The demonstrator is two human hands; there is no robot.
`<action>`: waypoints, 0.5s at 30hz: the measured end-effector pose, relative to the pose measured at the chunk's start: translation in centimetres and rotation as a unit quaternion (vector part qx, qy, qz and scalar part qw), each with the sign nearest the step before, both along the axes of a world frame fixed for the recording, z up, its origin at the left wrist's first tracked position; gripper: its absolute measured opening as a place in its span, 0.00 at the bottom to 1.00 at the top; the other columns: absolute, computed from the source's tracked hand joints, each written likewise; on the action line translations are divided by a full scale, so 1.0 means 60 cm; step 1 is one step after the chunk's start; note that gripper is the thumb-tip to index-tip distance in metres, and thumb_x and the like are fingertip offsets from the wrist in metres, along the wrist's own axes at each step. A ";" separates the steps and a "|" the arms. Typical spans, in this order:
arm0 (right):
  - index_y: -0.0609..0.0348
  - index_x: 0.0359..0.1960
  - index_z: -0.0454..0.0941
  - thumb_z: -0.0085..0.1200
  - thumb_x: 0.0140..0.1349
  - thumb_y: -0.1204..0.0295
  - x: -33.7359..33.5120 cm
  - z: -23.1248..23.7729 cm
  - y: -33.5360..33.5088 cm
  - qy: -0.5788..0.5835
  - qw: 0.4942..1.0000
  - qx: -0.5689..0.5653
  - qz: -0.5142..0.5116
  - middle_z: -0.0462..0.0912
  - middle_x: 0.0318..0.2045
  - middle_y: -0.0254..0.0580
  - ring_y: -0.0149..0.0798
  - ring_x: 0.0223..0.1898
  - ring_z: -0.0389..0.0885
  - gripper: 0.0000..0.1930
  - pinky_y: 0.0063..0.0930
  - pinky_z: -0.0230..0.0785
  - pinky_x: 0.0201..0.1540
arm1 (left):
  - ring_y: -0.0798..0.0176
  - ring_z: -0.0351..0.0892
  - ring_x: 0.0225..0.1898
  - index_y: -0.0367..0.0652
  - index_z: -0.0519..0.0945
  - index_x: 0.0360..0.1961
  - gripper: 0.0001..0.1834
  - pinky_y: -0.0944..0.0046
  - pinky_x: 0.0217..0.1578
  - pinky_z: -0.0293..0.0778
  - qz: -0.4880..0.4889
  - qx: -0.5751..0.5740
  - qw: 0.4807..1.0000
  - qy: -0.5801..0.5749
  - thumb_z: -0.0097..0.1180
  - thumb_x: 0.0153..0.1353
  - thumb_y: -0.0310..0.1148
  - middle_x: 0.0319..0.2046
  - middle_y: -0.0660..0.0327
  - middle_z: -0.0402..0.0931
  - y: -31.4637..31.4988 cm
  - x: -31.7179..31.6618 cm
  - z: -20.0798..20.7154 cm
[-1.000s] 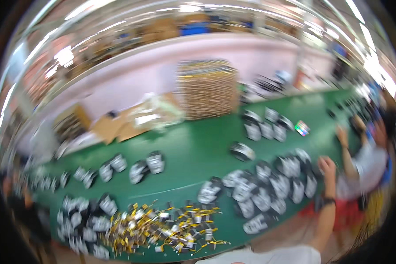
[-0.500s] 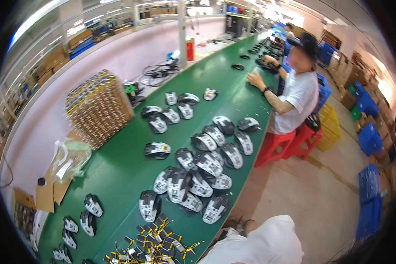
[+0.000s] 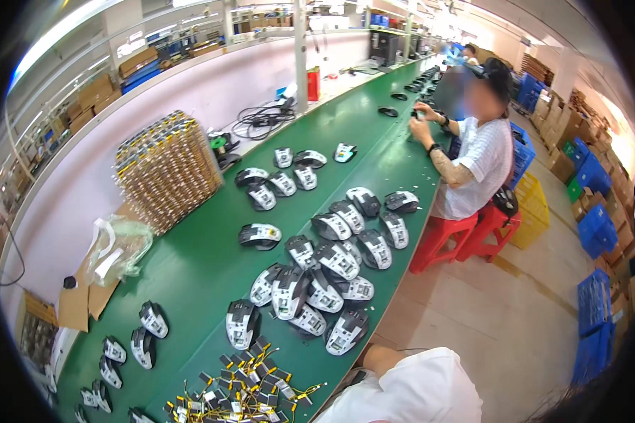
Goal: The person assembles electronic devices by inserting small batteries into the bottom compartments of multiple units. They pick up each unit, insert a battery, and place the unit on a green table. The process is repeated for several units throughout the clip.
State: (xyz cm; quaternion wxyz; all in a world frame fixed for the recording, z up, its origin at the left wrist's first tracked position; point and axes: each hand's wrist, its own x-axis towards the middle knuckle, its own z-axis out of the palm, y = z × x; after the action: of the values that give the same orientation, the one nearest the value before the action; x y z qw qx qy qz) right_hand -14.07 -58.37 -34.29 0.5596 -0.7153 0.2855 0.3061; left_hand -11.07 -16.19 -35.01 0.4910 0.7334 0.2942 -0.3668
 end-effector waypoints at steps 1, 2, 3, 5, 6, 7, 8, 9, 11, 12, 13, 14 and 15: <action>0.57 0.33 0.81 0.49 0.66 0.59 0.001 -0.001 0.007 0.002 1.000 0.001 0.011 0.80 0.25 0.39 0.39 0.29 0.80 0.15 0.36 0.72 0.33 | 0.57 0.82 0.34 0.43 0.84 0.38 0.13 0.56 0.36 0.77 0.019 0.004 1.000 0.003 0.58 0.56 0.37 0.32 0.54 0.83 0.011 -0.021 0.001; 0.57 0.33 0.81 0.49 0.66 0.59 0.006 -0.005 0.008 0.002 1.000 -0.001 0.019 0.80 0.25 0.39 0.39 0.29 0.80 0.15 0.36 0.72 0.33 | 0.57 0.82 0.34 0.43 0.84 0.38 0.13 0.56 0.36 0.77 0.039 0.006 0.999 0.004 0.58 0.56 0.37 0.32 0.54 0.83 0.021 -0.043 0.000; 0.57 0.33 0.81 0.49 0.66 0.59 0.006 -0.005 0.003 0.002 1.000 -0.003 0.021 0.80 0.26 0.39 0.39 0.30 0.80 0.15 0.36 0.72 0.33 | 0.57 0.82 0.33 0.43 0.84 0.38 0.12 0.56 0.36 0.77 0.055 0.006 0.998 0.005 0.58 0.56 0.37 0.32 0.54 0.83 0.030 -0.063 -0.001; 0.57 0.34 0.81 0.49 0.66 0.60 0.020 0.004 0.015 0.007 0.998 -0.005 0.055 0.81 0.26 0.39 0.39 0.30 0.80 0.15 0.36 0.72 0.33 | 0.57 0.82 0.33 0.43 0.84 0.38 0.12 0.56 0.36 0.77 0.105 0.010 0.994 0.012 0.57 0.56 0.37 0.32 0.54 0.83 0.056 -0.136 0.000; 0.57 0.34 0.81 0.49 0.66 0.60 0.026 0.006 0.016 0.011 0.998 -0.006 0.066 0.81 0.26 0.39 0.39 0.30 0.80 0.15 0.36 0.72 0.33 | 0.57 0.82 0.33 0.43 0.84 0.38 0.12 0.56 0.36 0.77 0.122 0.013 0.992 0.012 0.57 0.56 0.36 0.32 0.54 0.83 0.065 -0.165 -0.003; 0.57 0.34 0.81 0.49 0.66 0.60 0.041 0.009 0.009 0.010 0.997 -0.011 0.072 0.81 0.26 0.39 0.40 0.30 0.80 0.15 0.36 0.72 0.33 | 0.57 0.82 0.33 0.43 0.84 0.38 0.12 0.56 0.36 0.77 0.144 0.012 0.989 0.014 0.57 0.56 0.36 0.31 0.54 0.83 0.064 -0.187 -0.002; 0.57 0.34 0.81 0.49 0.66 0.60 0.050 0.012 0.003 0.008 0.997 -0.014 0.077 0.81 0.27 0.39 0.40 0.30 0.80 0.14 0.36 0.72 0.33 | 0.57 0.82 0.33 0.43 0.84 0.38 0.12 0.56 0.36 0.77 0.164 0.013 0.986 0.015 0.57 0.56 0.36 0.31 0.54 0.83 0.066 -0.213 -0.001; 0.57 0.35 0.81 0.49 0.66 0.60 0.062 0.015 0.001 0.010 0.996 -0.017 0.087 0.81 0.27 0.39 0.40 0.30 0.81 0.14 0.35 0.72 0.33 | 0.57 0.82 0.32 0.43 0.84 0.37 0.12 0.56 0.36 0.77 0.188 0.015 0.982 0.020 0.57 0.55 0.36 0.31 0.54 0.83 0.067 -0.246 0.002; 0.57 0.35 0.81 0.49 0.66 0.60 0.086 0.022 -0.013 0.008 0.996 -0.027 0.089 0.81 0.27 0.39 0.40 0.30 0.81 0.14 0.35 0.72 0.33 | 0.56 0.82 0.32 0.42 0.84 0.37 0.12 0.56 0.36 0.77 0.213 0.019 0.976 0.028 0.57 0.55 0.36 0.31 0.54 0.83 0.064 -0.288 -0.002; 0.57 0.35 0.81 0.49 0.66 0.61 0.110 0.023 0.001 0.005 0.992 -0.028 0.120 0.81 0.28 0.39 0.40 0.30 0.81 0.14 0.35 0.73 0.34 | 0.56 0.82 0.32 0.42 0.84 0.37 0.12 0.56 0.35 0.77 0.250 0.019 0.967 0.034 0.57 0.55 0.35 0.31 0.54 0.83 0.058 -0.333 0.004; 0.57 0.35 0.81 0.49 0.66 0.61 0.125 0.027 -0.007 0.001 0.993 -0.033 0.117 0.81 0.28 0.39 0.40 0.31 0.81 0.14 0.35 0.73 0.34 | 0.56 0.82 0.32 0.42 0.84 0.37 0.11 0.56 0.35 0.77 0.257 0.020 0.966 0.035 0.57 0.55 0.35 0.31 0.54 0.83 0.056 -0.337 0.006; 0.57 0.36 0.81 0.49 0.66 0.61 0.145 0.030 -0.005 -0.003 0.991 -0.037 0.127 0.81 0.28 0.39 0.40 0.31 0.81 0.14 0.35 0.73 0.34 | 0.56 0.82 0.32 0.42 0.84 0.37 0.11 0.56 0.35 0.77 0.272 0.020 0.961 0.035 0.57 0.55 0.35 0.30 0.54 0.83 0.053 -0.352 0.008; 0.58 0.36 0.81 0.49 0.65 0.61 0.172 0.033 0.001 -0.009 0.988 -0.041 0.148 0.81 0.28 0.39 0.40 0.31 0.81 0.14 0.35 0.73 0.34 | 0.56 0.82 0.32 0.42 0.84 0.37 0.11 0.56 0.35 0.77 0.286 0.020 0.957 0.037 0.57 0.55 0.35 0.30 0.54 0.83 0.049 -0.367 0.006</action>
State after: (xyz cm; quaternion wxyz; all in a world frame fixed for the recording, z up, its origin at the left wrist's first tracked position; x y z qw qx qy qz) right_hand -3.73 -58.32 -32.32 0.4809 -0.7749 0.1841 0.3666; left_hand -33.10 -13.28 -34.67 0.5494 0.6141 0.5168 -0.2323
